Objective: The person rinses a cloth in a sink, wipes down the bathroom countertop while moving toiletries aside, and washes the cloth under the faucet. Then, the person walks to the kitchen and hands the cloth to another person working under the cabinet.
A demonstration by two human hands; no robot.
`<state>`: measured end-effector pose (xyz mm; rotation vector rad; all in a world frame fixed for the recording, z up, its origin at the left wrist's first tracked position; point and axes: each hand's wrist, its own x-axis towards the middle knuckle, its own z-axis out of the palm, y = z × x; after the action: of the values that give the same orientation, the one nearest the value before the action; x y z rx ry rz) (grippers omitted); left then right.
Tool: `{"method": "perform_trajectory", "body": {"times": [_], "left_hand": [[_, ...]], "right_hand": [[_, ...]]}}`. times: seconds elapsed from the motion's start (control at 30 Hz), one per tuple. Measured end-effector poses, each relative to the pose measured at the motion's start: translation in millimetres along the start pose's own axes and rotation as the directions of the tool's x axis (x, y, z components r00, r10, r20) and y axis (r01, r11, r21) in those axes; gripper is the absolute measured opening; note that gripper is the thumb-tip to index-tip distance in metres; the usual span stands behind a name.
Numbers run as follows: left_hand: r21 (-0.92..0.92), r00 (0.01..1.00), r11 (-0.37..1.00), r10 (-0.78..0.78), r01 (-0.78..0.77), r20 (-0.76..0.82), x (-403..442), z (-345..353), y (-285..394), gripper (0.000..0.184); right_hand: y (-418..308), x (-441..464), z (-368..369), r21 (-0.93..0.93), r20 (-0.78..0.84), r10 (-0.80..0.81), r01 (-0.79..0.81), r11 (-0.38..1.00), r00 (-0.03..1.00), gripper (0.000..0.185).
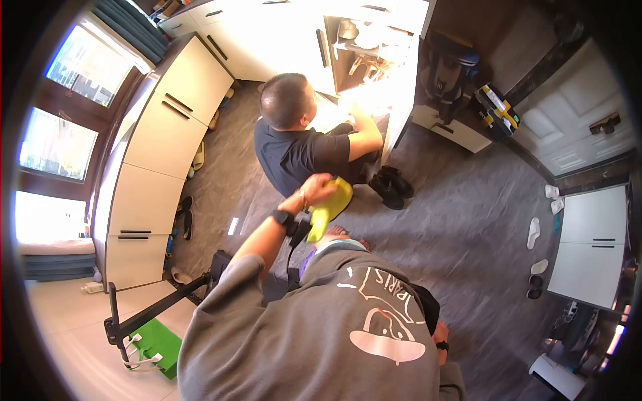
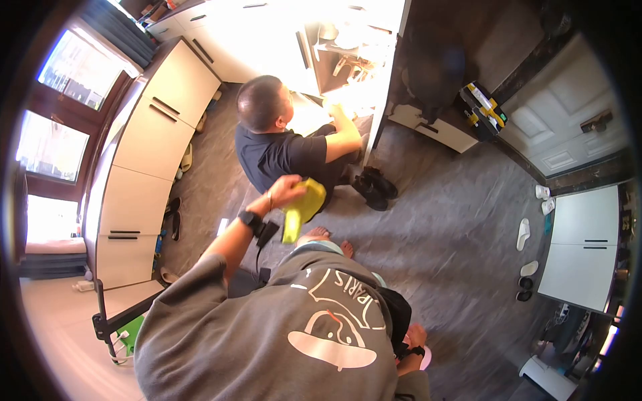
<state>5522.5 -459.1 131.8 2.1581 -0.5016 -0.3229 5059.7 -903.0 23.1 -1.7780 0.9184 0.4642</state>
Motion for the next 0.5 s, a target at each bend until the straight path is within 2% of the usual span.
{"method": "perform_trajectory", "body": {"times": [0.07,0.1,0.13,0.17,0.2,0.27,0.3,0.33,0.4,0.43,0.47,0.5], "left_hand": [[0.002,0.993,0.999,0.043,-0.044,-0.114,52,-23,26,0.023],[-0.17,0.992,0.985,-0.012,-0.009,-0.126,73,-33,42,0.022],[-0.128,0.984,0.991,-0.054,0.032,-0.168,89,-48,69,0.027],[-0.129,0.978,0.988,-0.103,0.08,-0.181,118,-51,54,0.03],[-0.156,0.955,0.986,-0.095,0.052,-0.282,137,-56,63,0.029],[-0.258,0.924,0.965,-0.057,-0.046,-0.378,179,-57,54,0.027],[-0.295,0.907,0.953,-0.066,-0.066,-0.416,201,-49,36,0.026],[-0.297,0.911,0.952,-0.06,-0.071,-0.408,213,-42,21,0.026],[0.06,0.963,0.996,-0.044,0.062,-0.267,225,-32,-4,0.028],[0.517,1.0,0.856,-0.004,-0.005,0.016,221,-23,-16,0.031],[0.196,0.974,0.958,-0.187,0.209,-0.126,173,-27,52,0.033],[0.328,0.987,0.932,-0.128,0.154,-0.098,167,-9,21,0.031]], "right_hand": [[-21,-8,3,0.138,-0.06,0.112,-0.103,0.985,0.992,0.022],[-37,-17,5,0.209,-0.084,0.171,-0.151,0.966,0.982,0.022],[-51,-23,7,0.282,-0.102,0.231,-0.194,0.939,0.968,0.021],[-57,-24,7,0.357,-0.115,0.291,-0.234,0.905,0.95,0.021],[-48,-20,5,0.361,-0.122,0.283,-0.223,0.906,0.951,0.021],[-26,-19,5,0.191,-0.01,-0.022,0.023,0.981,1.0,0.026],[-15,-25,5,0.185,-0.028,0.001,0.004,0.983,1.0,0.025],[-6,-32,7,0.273,-0.075,0.114,-0.09,0.958,0.991,0.024],[9,-43,12,0.433,-0.137,0.294,-0.209,0.877,0.946,0.022],[16,-47,14,0.464,-0.15,0.321,-0.221,0.858,0.935,0.021],[23,-50,15,0.488,-0.161,0.35,-0.234,0.841,0.923,0.02],[25,-55,16,0.502,-0.167,0.364,-0.239,0.831,0.916,0.018]]}}
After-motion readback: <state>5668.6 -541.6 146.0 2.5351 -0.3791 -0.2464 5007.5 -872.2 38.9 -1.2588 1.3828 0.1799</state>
